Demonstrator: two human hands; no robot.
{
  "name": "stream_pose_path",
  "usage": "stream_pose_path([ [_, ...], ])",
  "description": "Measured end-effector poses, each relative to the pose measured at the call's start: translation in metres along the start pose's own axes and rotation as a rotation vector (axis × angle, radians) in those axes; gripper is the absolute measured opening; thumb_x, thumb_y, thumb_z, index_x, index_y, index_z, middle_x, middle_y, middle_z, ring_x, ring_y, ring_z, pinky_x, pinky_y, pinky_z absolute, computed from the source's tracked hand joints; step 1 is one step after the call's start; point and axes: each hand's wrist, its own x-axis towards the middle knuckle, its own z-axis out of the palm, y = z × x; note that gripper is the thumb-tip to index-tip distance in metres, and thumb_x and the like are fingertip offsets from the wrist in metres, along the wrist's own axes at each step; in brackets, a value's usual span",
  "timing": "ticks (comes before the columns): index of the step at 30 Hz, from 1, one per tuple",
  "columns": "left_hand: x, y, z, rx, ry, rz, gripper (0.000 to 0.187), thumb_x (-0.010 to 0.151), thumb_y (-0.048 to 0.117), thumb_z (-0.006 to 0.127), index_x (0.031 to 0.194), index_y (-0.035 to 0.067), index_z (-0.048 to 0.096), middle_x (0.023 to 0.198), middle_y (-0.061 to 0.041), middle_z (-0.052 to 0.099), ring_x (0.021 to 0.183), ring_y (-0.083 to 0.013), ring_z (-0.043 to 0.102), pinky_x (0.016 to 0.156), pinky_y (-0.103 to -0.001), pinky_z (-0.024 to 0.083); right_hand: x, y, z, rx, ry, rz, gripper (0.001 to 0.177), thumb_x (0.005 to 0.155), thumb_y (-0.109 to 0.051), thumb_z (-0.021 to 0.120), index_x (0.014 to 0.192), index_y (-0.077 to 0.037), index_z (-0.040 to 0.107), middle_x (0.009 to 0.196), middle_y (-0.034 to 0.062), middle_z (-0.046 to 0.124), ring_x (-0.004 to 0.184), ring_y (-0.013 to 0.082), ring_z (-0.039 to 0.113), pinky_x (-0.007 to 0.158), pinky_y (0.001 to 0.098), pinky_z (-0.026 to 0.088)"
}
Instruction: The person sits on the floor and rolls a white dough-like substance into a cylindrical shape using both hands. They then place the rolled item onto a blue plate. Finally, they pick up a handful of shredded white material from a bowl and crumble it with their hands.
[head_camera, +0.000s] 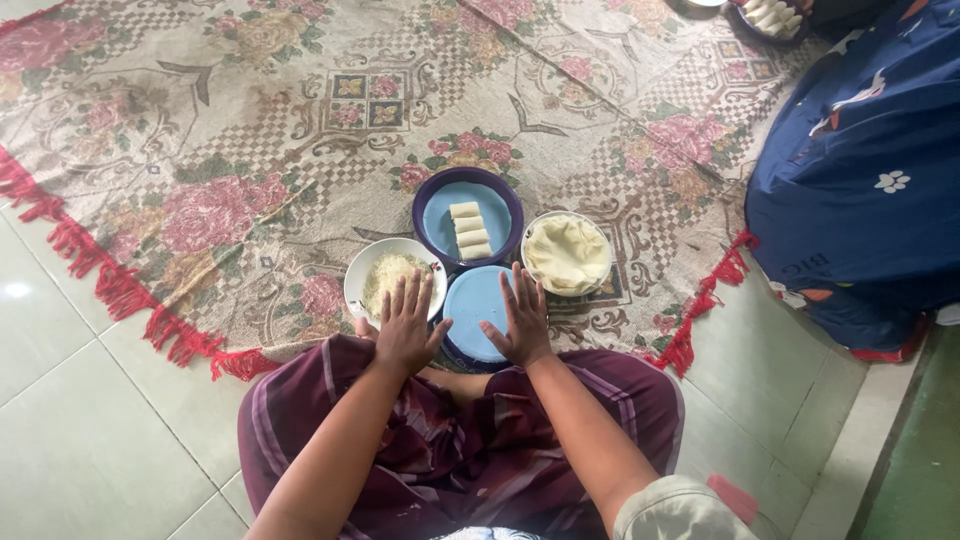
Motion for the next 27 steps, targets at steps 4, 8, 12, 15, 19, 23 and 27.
stream_pose_path([
  [4,0.000,0.000,0.001,0.015,-0.010,-0.018,0.088,0.098,0.070,0.037,0.167,0.020,0.019,0.170,-0.011,0.021,0.156,-0.0386,0.018,0.123,-0.059,0.015,0.001,0.002,0.002,0.017,-0.003,0.008,0.097,0.087,-0.067,0.055,0.164,-0.015,0.029,0.170,0.0175,0.021,0.152,0.0403,0.028,0.120,0.0600,0.019],
  [8,0.001,-0.007,0.010,0.041,-0.039,-0.057,0.091,0.094,0.064,0.049,0.166,0.019,0.019,0.171,-0.012,0.019,0.155,-0.0395,0.018,0.123,-0.060,0.015,0.000,0.004,0.002,0.037,-0.018,0.030,0.097,0.088,-0.066,0.055,0.165,-0.015,0.027,0.171,0.0173,0.019,0.152,0.0408,0.027,0.120,0.0607,0.019],
  [12,0.000,-0.009,0.013,0.057,-0.104,-0.075,0.101,0.087,0.064,0.058,0.167,0.020,0.016,0.171,-0.011,0.017,0.155,-0.0393,0.017,0.124,-0.060,0.013,-0.001,0.006,0.003,0.017,0.005,0.018,0.095,0.088,-0.065,0.055,0.165,-0.015,0.029,0.170,0.0179,0.021,0.151,0.0415,0.029,0.119,0.0609,0.021],
  [15,-0.001,-0.010,0.015,0.079,-0.128,-0.086,0.103,0.085,0.064,0.061,0.167,0.020,0.016,0.171,-0.010,0.017,0.156,-0.0383,0.018,0.124,-0.060,0.013,-0.001,0.004,0.002,-0.004,0.007,-0.008,0.095,0.088,-0.066,0.055,0.164,-0.014,0.030,0.170,0.0183,0.023,0.151,0.0409,0.031,0.120,0.0598,0.022],
  [19,-0.002,-0.007,0.010,0.075,-0.135,-0.093,0.105,0.085,0.063,0.062,0.167,0.020,0.014,0.171,-0.010,0.016,0.156,-0.0383,0.017,0.124,-0.060,0.011,-0.003,0.004,0.002,-0.001,0.022,-0.025,0.094,0.088,-0.065,0.055,0.164,-0.015,0.032,0.170,0.0179,0.023,0.150,0.0409,0.032,0.119,0.0596,0.024],
  [23,-0.003,0.001,-0.011,0.095,-0.182,-0.089,0.105,0.085,0.061,0.064,0.167,0.020,0.013,0.171,-0.010,0.016,0.155,-0.0370,0.019,0.125,-0.060,0.013,0.002,-0.001,-0.004,-0.026,0.077,-0.058,0.092,0.089,-0.065,0.055,0.162,-0.013,0.035,0.167,0.0204,0.028,0.146,0.0424,0.037,0.117,0.0576,0.028],
  [27,-0.003,-0.004,-0.022,0.104,-0.319,-0.025,0.102,0.083,0.061,0.068,0.165,0.024,0.020,0.168,-0.007,0.023,0.151,-0.0349,0.031,0.123,-0.062,0.021,0.010,-0.008,-0.011,0.047,0.141,-0.131,0.084,0.090,-0.053,0.065,0.157,-0.009,0.043,0.161,0.0240,0.037,0.137,0.0437,0.048,0.112,0.0525,0.040],
])
